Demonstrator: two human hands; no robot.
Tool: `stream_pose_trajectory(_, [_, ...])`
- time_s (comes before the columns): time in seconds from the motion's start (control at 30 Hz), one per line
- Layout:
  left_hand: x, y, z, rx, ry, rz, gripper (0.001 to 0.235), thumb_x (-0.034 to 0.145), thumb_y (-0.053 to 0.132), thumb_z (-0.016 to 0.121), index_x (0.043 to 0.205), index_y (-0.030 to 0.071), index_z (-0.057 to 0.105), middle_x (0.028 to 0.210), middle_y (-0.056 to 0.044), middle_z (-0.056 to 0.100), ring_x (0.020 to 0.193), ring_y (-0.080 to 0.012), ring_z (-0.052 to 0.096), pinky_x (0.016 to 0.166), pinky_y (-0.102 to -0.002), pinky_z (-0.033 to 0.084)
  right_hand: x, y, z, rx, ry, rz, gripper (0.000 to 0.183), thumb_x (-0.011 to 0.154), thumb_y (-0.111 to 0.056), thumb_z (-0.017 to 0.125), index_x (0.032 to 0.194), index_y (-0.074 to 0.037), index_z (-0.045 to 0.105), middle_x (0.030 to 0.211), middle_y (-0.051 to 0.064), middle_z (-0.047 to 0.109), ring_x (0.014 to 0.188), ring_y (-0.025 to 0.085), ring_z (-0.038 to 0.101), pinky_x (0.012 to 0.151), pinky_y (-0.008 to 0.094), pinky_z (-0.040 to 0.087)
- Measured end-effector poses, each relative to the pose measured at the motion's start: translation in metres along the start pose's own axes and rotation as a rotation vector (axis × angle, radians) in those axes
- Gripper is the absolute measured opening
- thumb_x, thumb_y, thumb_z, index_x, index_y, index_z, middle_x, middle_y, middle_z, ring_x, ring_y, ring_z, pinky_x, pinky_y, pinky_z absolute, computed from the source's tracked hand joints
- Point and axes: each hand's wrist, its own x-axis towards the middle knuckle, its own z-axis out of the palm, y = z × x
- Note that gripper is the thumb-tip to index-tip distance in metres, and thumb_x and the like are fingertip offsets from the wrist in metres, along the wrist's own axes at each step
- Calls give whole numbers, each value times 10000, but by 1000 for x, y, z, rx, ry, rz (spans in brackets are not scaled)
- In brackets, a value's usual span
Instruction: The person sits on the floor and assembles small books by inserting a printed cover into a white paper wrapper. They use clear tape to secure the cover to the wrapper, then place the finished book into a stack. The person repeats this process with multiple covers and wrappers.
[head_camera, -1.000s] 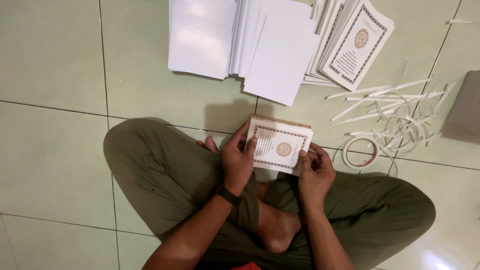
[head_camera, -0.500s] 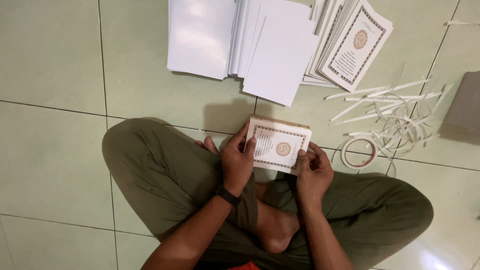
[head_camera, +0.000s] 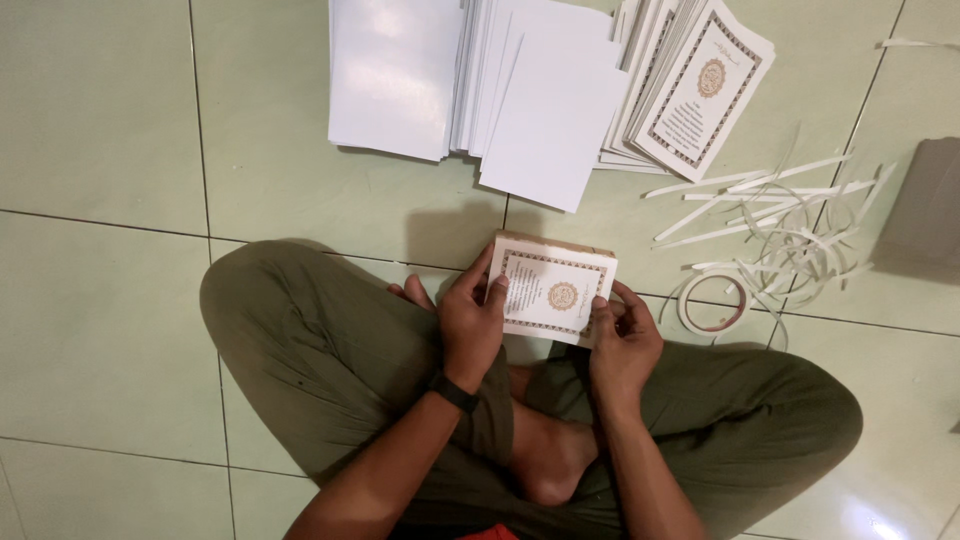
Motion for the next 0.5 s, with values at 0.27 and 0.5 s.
stream_pose_trajectory(0.27, [-3, 20, -9, -31, -32, 6, 480, 966, 115, 672, 1445, 98, 629, 948, -141, 780, 979, -262, 746, 1172, -546, -8, 1, 5, 1, -7, -11, -18, 284, 1002, -53, 730, 1278, 4, 700, 876, 183, 723, 781, 189, 600, 723, 352, 499])
stream_pose_trajectory(0.5, [2, -6, 3, 77, 27, 32, 454, 939, 183, 692, 1392, 222, 681, 909, -44, 806, 1035, -172, 739, 1166, -499, -275, 1, 4, -1, -39, -4, -34, 273, 997, -60, 743, 1262, -2, 714, 876, 167, 727, 782, 178, 613, 721, 336, 504])
